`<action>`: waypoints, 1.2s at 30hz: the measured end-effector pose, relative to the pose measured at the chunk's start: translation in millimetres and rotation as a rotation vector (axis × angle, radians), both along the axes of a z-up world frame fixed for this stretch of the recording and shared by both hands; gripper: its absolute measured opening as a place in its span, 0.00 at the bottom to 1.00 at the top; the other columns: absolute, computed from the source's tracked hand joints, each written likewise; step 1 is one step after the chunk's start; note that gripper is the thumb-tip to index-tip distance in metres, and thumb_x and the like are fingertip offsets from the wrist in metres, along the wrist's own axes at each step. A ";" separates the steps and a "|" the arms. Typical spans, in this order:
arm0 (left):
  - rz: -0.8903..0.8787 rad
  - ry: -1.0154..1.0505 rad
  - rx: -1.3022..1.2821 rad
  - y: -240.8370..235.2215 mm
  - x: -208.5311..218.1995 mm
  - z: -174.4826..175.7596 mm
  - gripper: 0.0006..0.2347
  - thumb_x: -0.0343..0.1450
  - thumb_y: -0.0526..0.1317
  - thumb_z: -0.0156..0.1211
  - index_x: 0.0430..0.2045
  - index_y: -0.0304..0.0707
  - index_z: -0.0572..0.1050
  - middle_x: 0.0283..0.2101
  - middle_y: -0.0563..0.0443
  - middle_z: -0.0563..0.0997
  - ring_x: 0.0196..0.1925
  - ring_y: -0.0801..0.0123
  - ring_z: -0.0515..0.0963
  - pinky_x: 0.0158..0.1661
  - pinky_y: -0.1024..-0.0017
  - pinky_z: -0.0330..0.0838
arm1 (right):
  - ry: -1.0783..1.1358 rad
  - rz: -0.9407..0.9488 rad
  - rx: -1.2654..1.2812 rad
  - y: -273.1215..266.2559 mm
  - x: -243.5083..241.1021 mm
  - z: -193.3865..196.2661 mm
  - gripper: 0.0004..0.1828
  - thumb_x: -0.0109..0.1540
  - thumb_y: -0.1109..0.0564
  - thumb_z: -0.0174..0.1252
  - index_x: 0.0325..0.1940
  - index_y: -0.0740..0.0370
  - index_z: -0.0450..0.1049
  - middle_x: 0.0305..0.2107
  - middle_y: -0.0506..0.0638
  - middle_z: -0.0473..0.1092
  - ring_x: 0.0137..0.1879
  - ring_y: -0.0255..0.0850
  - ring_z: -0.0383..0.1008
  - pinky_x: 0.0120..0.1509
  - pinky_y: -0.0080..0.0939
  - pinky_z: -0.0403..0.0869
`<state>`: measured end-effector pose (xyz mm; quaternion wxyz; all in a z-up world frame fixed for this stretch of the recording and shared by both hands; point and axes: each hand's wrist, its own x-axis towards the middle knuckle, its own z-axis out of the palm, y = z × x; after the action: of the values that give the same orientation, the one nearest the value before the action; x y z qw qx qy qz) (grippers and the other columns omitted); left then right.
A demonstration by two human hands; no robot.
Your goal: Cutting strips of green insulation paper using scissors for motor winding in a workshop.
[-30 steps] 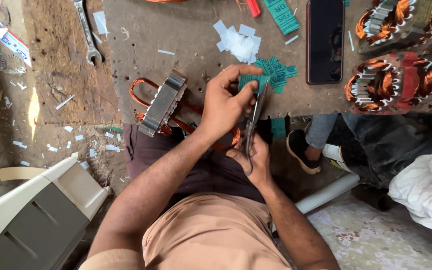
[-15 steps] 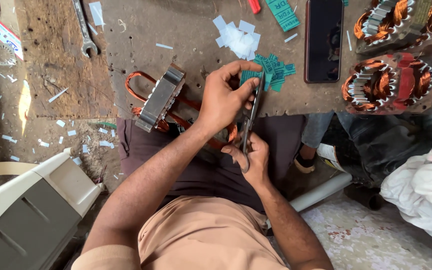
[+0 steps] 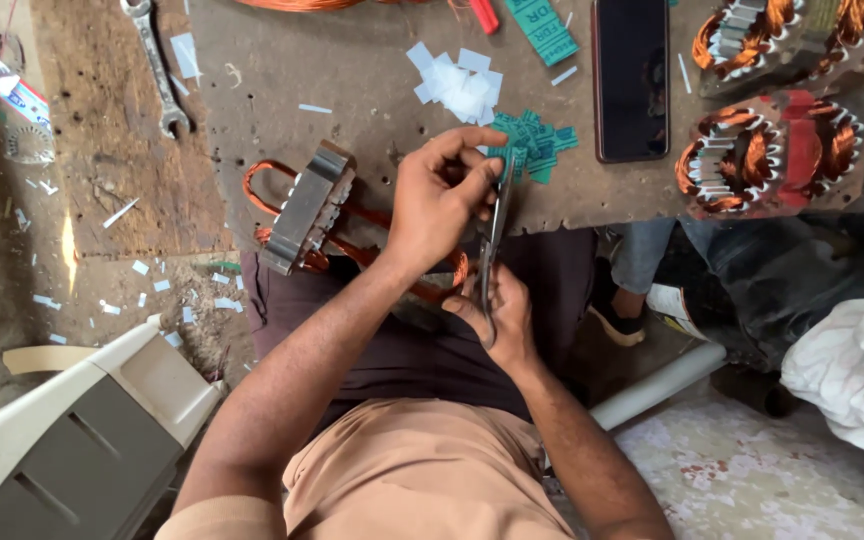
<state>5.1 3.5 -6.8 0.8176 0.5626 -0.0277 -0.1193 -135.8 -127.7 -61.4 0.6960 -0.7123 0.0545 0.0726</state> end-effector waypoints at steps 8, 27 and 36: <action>-0.049 0.053 -0.032 3.2 2.4 -2.1 0.09 0.75 0.29 0.59 0.49 0.27 0.77 0.29 0.55 0.79 0.27 0.80 0.77 0.29 0.78 0.76 | 0.054 -0.034 -0.034 5.1 -2.8 2.2 0.20 0.58 0.53 0.74 0.42 0.65 0.72 0.24 0.41 0.68 0.28 0.25 0.65 0.33 0.27 0.65; 0.005 -0.060 -0.085 12.9 6.6 6.0 0.17 0.75 0.23 0.49 0.60 0.30 0.68 0.54 0.52 0.70 0.43 0.74 0.83 0.44 0.76 0.84 | -0.179 -0.276 -0.028 1.3 -11.0 3.7 0.26 0.63 0.46 0.68 0.50 0.70 0.70 0.27 0.47 0.71 0.31 0.33 0.72 0.38 0.32 0.73; -0.031 -0.426 0.134 48.4 -36.5 111.5 0.11 0.74 0.29 0.60 0.51 0.34 0.74 0.44 0.48 0.76 0.41 0.66 0.77 0.45 0.69 0.75 | -0.572 -0.405 -0.455 -36.1 88.3 41.1 0.11 0.70 0.63 0.70 0.47 0.69 0.73 0.32 0.50 0.72 0.35 0.34 0.70 0.41 0.32 0.70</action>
<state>-31.4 51.8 104.8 0.7521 0.6276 -0.2006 -0.0116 -47.6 -163.8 -20.3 0.5083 -0.8141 0.0127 -0.2805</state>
